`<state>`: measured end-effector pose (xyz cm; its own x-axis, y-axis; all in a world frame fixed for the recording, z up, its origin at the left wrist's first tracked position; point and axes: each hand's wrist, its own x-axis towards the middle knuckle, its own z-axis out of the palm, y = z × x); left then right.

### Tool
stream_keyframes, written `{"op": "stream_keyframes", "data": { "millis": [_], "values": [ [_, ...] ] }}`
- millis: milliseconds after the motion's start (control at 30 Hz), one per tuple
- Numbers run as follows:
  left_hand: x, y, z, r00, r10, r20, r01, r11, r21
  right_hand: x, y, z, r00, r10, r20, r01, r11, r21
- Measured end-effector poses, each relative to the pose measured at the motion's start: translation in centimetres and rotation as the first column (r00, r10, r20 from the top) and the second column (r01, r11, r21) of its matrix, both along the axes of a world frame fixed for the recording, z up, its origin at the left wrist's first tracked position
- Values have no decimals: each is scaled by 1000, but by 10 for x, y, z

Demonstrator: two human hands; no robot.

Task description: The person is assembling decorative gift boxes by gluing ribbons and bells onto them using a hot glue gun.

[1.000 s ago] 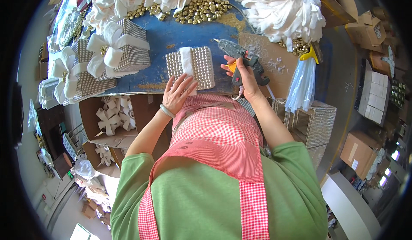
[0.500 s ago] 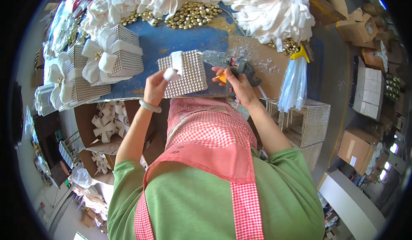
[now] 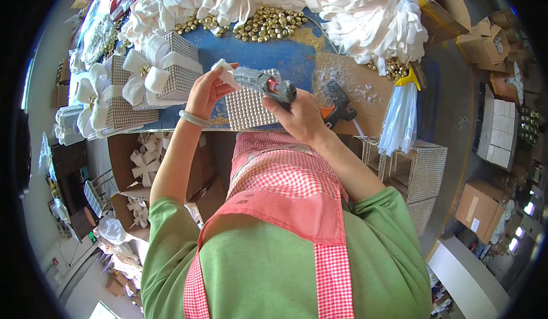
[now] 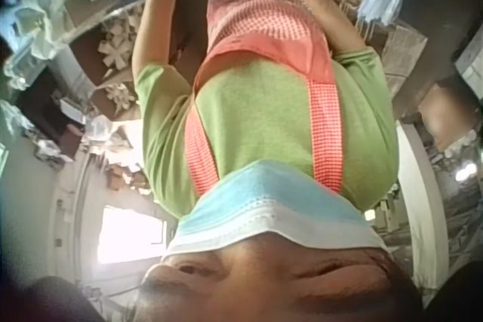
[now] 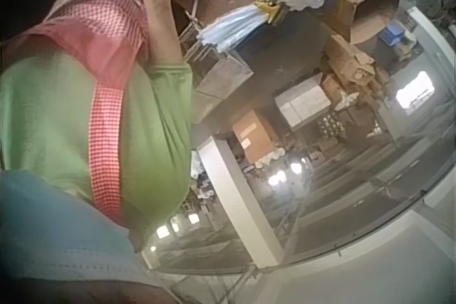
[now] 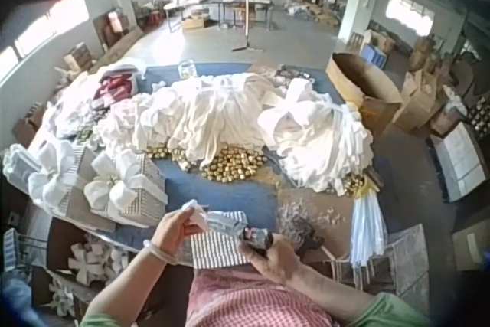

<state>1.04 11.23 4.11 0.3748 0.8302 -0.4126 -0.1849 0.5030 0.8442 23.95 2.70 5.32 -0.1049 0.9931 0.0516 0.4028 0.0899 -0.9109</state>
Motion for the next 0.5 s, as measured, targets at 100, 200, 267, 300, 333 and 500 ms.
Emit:
{"op": "stream_keyframes", "data": {
  "millis": [100,200,267,300,333,500],
  "values": [
    [2,-1,0,999,38,24,-37,999,-16,-5,4,10,996,-2,91,3,1000,-20],
    [2,-2,-3,999,39,34,-38,999,-9,-6,6,19,990,18,143,-16,1000,-15],
    [2,-1,-4,999,16,28,-16,1000,-5,-6,6,17,986,35,161,-35,999,-4],
    [3,0,-4,1000,-6,23,6,1000,-2,-6,7,17,982,51,180,-53,999,7],
    [3,0,-3,1000,-7,23,7,1000,-3,-6,7,17,982,50,180,-52,999,7],
    [7,-2,2,1000,2,-1,-2,1000,6,-8,6,14,977,42,211,-51,998,37]
  ]
}}
